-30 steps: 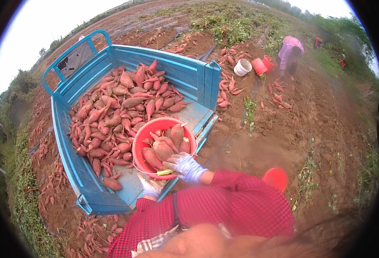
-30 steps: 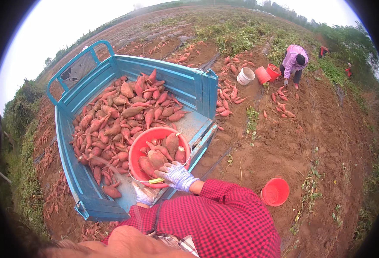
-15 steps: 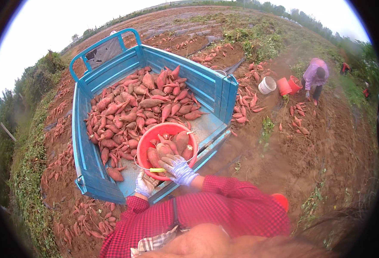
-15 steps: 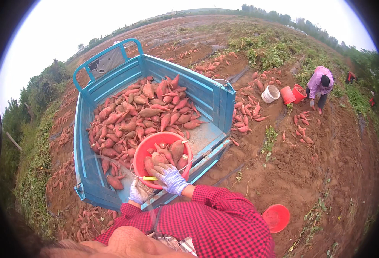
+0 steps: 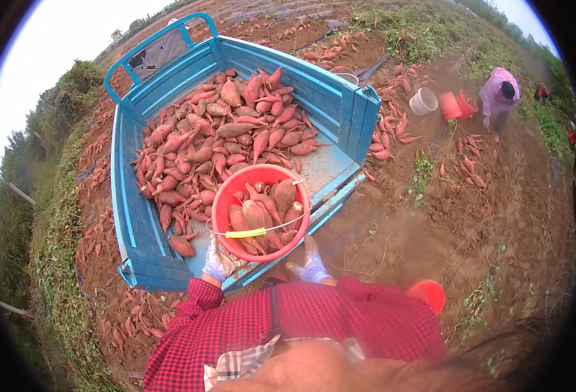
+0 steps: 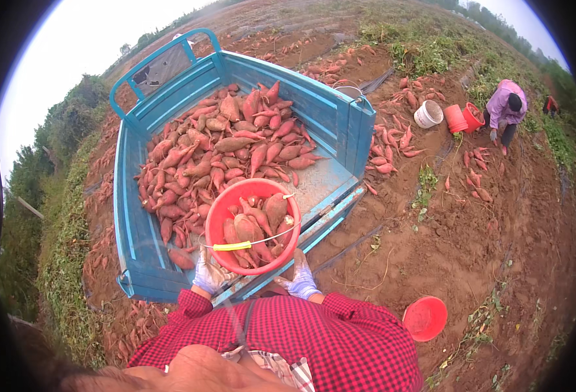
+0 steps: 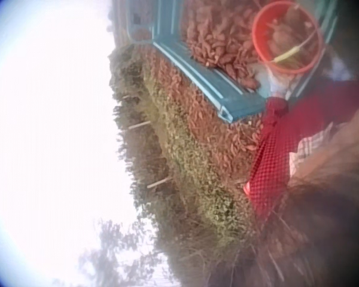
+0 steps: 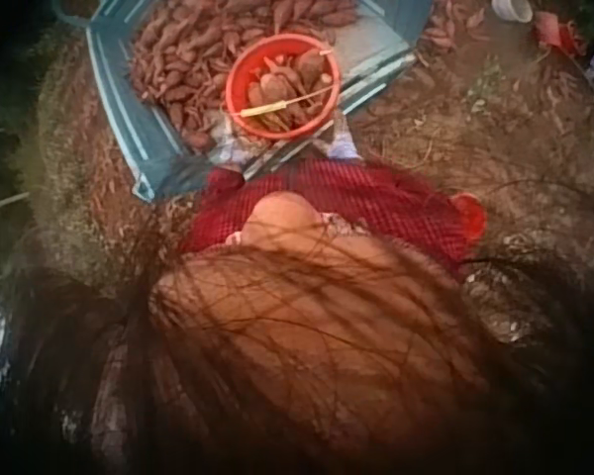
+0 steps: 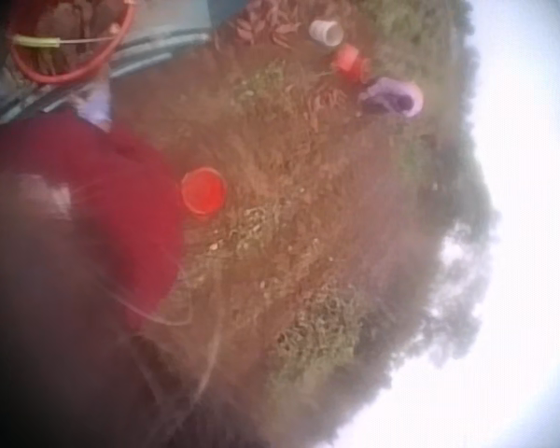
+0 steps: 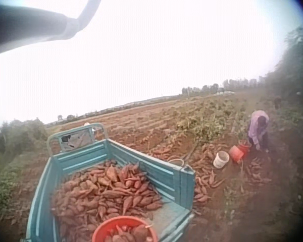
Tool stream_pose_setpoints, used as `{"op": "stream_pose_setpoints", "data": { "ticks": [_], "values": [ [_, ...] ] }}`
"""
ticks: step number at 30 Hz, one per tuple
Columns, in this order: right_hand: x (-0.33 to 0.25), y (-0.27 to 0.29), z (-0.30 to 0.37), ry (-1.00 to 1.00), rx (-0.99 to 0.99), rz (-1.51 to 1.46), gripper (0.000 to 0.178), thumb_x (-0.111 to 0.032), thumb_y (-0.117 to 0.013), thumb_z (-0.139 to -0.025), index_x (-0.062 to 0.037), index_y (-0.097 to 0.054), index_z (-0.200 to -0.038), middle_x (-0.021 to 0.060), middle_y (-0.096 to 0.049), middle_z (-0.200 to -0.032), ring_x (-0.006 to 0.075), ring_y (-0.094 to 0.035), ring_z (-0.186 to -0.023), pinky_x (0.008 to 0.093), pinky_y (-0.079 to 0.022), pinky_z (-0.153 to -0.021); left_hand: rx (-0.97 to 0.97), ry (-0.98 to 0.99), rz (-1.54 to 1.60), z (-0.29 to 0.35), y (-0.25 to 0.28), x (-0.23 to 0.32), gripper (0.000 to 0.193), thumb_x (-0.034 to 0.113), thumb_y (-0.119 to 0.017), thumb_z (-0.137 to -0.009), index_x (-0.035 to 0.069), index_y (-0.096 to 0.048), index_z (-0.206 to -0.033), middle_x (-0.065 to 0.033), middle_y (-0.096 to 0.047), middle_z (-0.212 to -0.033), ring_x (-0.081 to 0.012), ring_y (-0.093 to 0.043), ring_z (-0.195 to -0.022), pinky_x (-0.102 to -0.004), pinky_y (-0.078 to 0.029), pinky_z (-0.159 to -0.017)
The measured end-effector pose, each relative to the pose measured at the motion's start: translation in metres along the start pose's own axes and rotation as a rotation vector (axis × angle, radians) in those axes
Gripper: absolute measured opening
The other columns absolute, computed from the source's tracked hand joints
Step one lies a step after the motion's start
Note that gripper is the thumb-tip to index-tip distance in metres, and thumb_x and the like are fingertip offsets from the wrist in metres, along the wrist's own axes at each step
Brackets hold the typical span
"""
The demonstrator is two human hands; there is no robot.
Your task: The person collects sweet potatoes from the soil and places them into red buckets. They then carry the buckets to a blue cart and pour the sweet potatoes into it.
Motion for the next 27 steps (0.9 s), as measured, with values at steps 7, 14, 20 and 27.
{"op": "stream_pose_setpoints", "data": {
  "ticks": [7, 14, 20, 27],
  "values": [
    [0.055, -0.05, -0.06, -0.381, 0.269, -0.53, 0.09, -0.013, -0.075, -0.073, -0.0011, -0.017, -0.141, 0.0164, -0.044, -0.13, 0.0254, -0.049, -0.113, 0.0349, -0.044, -0.092, 0.006, -0.033, -0.065, -0.012, 0.009, 0.033, 0.078, 0.068, -0.047, -0.081, 0.025, -0.027, -0.143, -0.0153, -0.026, -0.148, -0.0424, -0.033, -0.129, -0.0696, -0.031, -0.094],
    [0.071, -0.038, -0.134, -0.371, 0.494, -0.669, 0.07, -0.006, -0.071, -0.075, -0.0016, -0.033, -0.134, 0.0127, -0.056, -0.113, 0.0179, -0.058, -0.09, 0.027, -0.051, -0.075, 0.021, -0.347, -0.363, -0.034, 0.037, 0.072, 0.093, 0.022, -0.069, -0.081, 0.038, -0.003, -0.146, -0.0108, -0.033, -0.143, -0.0328, -0.046, -0.121, -0.0558, -0.048, -0.087],
    [0.082, -0.032, -0.196, -0.712, 0.531, -0.629, 0.09, -0.003, -0.074, -0.068, -0.0024, -0.023, -0.142, 0.0192, -0.051, -0.123, 0.0279, -0.055, -0.103, 0.0343, -0.049, -0.084, 0.454, -1.02, -1.788, -0.08, -0.004, 0.151, 0.084, 0.019, -0.081, -0.063, 0.011, -0.041, -0.137, -0.0224, -0.025, -0.145, -0.0362, -0.032, -0.13, -0.0415, -0.034, -0.105],
    [0.047, -0.001, -0.238, -0.491, 0.685, -0.516, 0.096, 0.011, -0.064, -0.065, -0.0081, -0.017, -0.146, 0.0188, -0.044, -0.134, 0.0296, -0.053, -0.111, 0.0355, -0.05, -0.086, -0.327, -1.25, -1.607, -0.102, -0.053, 0.14, 0.06, 0.029, -0.079, -0.069, 0.007, -0.054, -0.119, -0.0154, -0.053, -0.124, -0.0336, -0.051, -0.114, -0.0422, -0.04, -0.096]
  ]
}}
Point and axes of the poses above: each hand's wrist, its own z-axis away from the middle knuckle, its own y-axis out of the back of the hand, x = y × z, the point moved 7 cm from there along -z, towards the middle knuckle
